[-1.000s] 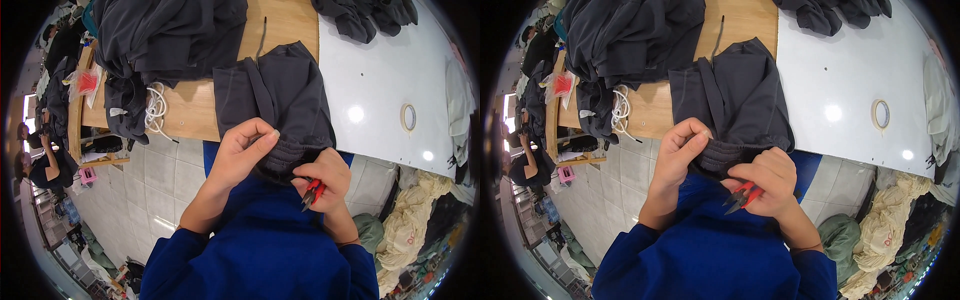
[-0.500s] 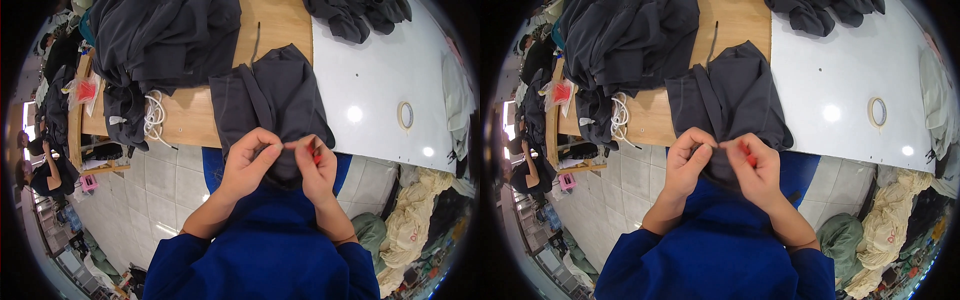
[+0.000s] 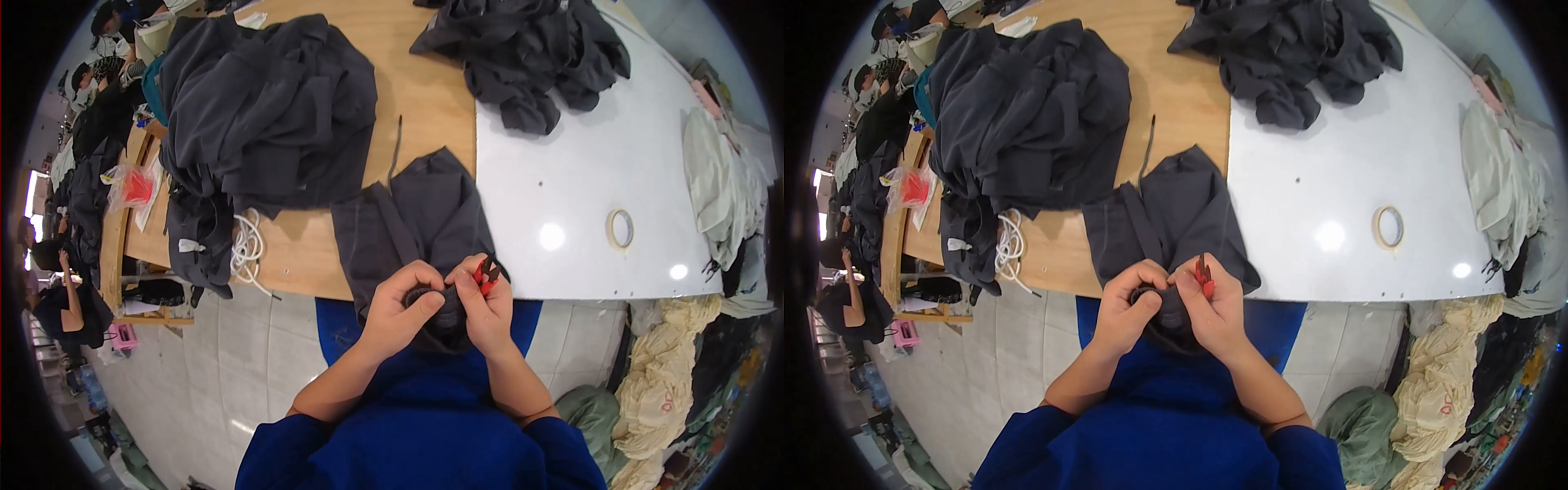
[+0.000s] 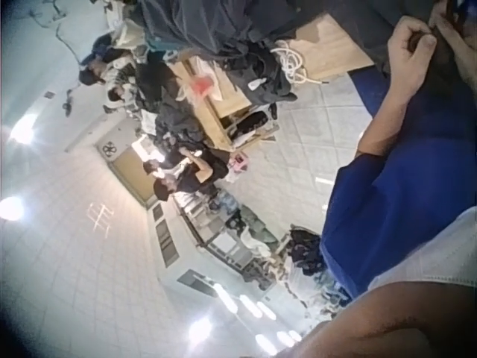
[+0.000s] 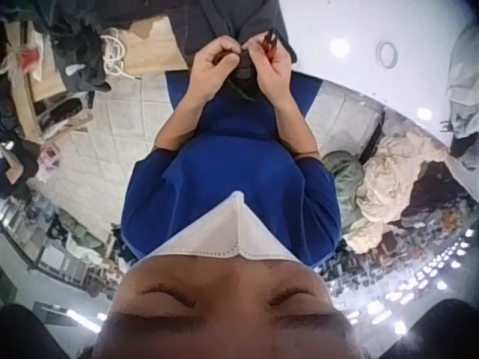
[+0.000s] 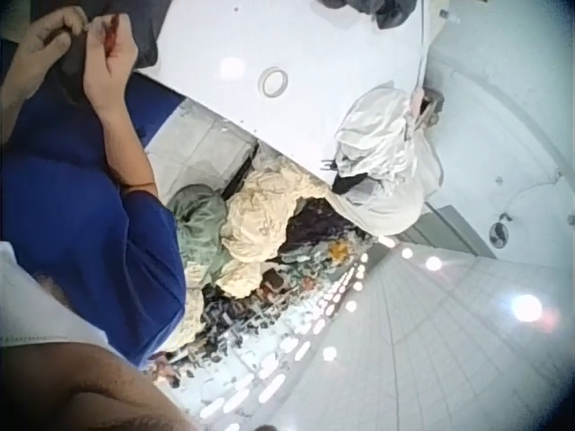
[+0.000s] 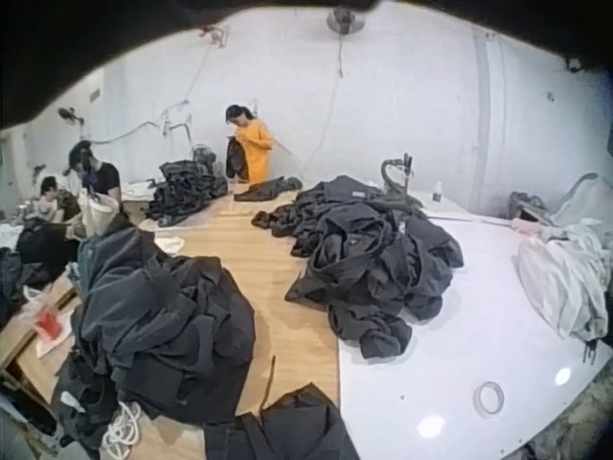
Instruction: Remove excess threads and perform quality checks on manufactured shorts using snips.
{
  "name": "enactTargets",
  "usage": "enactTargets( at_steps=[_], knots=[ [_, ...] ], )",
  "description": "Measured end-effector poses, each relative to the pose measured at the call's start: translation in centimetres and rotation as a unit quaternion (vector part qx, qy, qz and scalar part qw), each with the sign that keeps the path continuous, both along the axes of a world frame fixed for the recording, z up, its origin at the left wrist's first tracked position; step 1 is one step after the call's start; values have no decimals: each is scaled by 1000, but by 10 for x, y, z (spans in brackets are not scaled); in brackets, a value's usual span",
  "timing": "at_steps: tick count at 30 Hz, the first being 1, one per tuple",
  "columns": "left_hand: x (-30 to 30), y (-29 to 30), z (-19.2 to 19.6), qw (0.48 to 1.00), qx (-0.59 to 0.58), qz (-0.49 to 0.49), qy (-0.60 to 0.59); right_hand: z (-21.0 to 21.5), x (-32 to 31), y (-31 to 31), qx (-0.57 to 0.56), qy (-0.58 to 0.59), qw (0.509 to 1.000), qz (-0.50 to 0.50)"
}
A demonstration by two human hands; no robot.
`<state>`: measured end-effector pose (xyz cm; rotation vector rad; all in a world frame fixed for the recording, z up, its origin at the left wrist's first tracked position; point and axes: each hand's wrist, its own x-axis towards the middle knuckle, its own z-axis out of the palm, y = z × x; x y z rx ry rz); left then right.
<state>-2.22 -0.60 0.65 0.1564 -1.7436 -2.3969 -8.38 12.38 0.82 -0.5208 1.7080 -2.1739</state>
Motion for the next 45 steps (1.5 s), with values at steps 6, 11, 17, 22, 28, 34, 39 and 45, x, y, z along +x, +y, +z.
enactTargets(
  at_steps=[6,11,17,22,28,34,39,45],
  knots=[
    [-9,-3,15,999,18,-26,18,18,-14,-2,-80,-38,996,-6],
    [-14,-9,23,990,83,54,103,42,-16,-3,-43,166,983,-68],
    [-5,8,30,987,82,59,123,39,4,4,-33,151,988,1],
    [-2,3,20,979,-147,71,121,30,9,8,-67,94,993,7],
    [-11,-12,10,956,-198,30,216,27,12,9,-87,56,992,65],
    [-5,-7,17,962,-208,59,166,27,3,10,82,261,961,-33],
    [-1,-2,2,949,-212,206,107,24,2,13,20,79,987,-141],
    [-2,3,7,927,-282,219,114,23,22,14,58,72,995,-42]
  ],
)
